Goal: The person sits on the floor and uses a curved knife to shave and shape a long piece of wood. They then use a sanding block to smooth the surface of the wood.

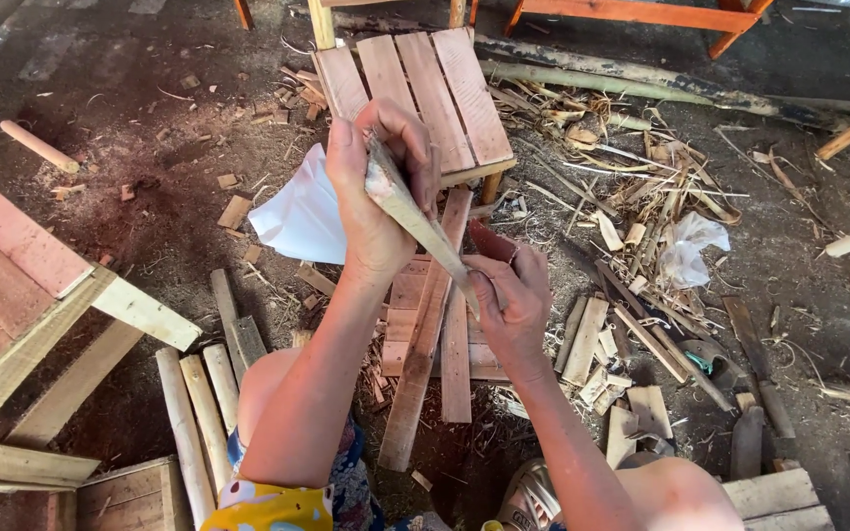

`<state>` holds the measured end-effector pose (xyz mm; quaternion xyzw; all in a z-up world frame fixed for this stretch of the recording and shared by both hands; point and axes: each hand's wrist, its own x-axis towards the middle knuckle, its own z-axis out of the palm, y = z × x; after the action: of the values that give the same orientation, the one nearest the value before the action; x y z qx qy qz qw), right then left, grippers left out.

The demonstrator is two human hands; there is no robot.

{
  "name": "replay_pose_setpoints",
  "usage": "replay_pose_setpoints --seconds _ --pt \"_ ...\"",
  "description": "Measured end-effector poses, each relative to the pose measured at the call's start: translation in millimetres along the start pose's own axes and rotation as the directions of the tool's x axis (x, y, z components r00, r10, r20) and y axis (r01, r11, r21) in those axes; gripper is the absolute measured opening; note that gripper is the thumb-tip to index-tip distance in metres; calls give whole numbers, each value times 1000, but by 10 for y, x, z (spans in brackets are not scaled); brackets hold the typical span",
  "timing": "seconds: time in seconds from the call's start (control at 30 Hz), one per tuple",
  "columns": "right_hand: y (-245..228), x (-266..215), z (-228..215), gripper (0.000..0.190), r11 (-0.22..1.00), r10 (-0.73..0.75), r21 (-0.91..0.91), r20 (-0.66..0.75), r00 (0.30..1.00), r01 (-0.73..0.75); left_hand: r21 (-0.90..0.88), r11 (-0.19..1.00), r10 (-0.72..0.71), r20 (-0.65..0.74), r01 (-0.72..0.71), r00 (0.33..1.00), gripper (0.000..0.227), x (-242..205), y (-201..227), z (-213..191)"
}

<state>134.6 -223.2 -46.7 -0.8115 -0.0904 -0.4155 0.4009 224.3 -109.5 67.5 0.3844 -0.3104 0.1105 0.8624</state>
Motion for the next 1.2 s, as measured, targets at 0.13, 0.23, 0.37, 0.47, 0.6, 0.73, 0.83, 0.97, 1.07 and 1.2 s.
replay_pose_setpoints --seconds 0.13,0.23,0.37,0.47,0.6,0.73,0.83,0.97,1.07,1.2 --pt "130 -62 34 9 993 -87 -83 -55 995 83 -17 1000 -6 9 6 1000 60 -26 -14 36" --pt "400 -202 94 9 969 -185 -183 -78 980 169 -28 999 -23 16 24 1000 60 -50 -5 71" --pt "521 -273 149 13 963 -166 -228 -99 981 140 -28 1000 -10 30 11 999 58 -66 -9 73" --pt "156 -88 31 19 993 1 -121 -79 997 -11 -32 999 -7 24 7 1000 58 -62 -2 57" --pt "-442 121 -124 53 955 295 35 -50 954 -293 22 1000 18 3 -18 1000 60 -35 5 34" --pt "-119 -79 27 33 987 84 -127 -110 990 -98 10 1000 7 -14 -7 1000 47 -72 216 218" --pt "-35 -246 214 20 990 -143 -33 -155 977 140 39 999 21 -64 -18 998 47 -80 211 223" --pt "159 -535 346 22 985 23 -168 -95 995 -39 22 1000 12 -90 -10 996 46 -31 238 118" --pt "-84 -345 312 24 988 -24 -153 -123 992 5 46 998 40 -69 -37 997 44 -50 151 109" --pt "-28 -389 350 28 960 -174 -250 -174 969 128 23 999 37 -69 -35 997 41 -63 171 119"
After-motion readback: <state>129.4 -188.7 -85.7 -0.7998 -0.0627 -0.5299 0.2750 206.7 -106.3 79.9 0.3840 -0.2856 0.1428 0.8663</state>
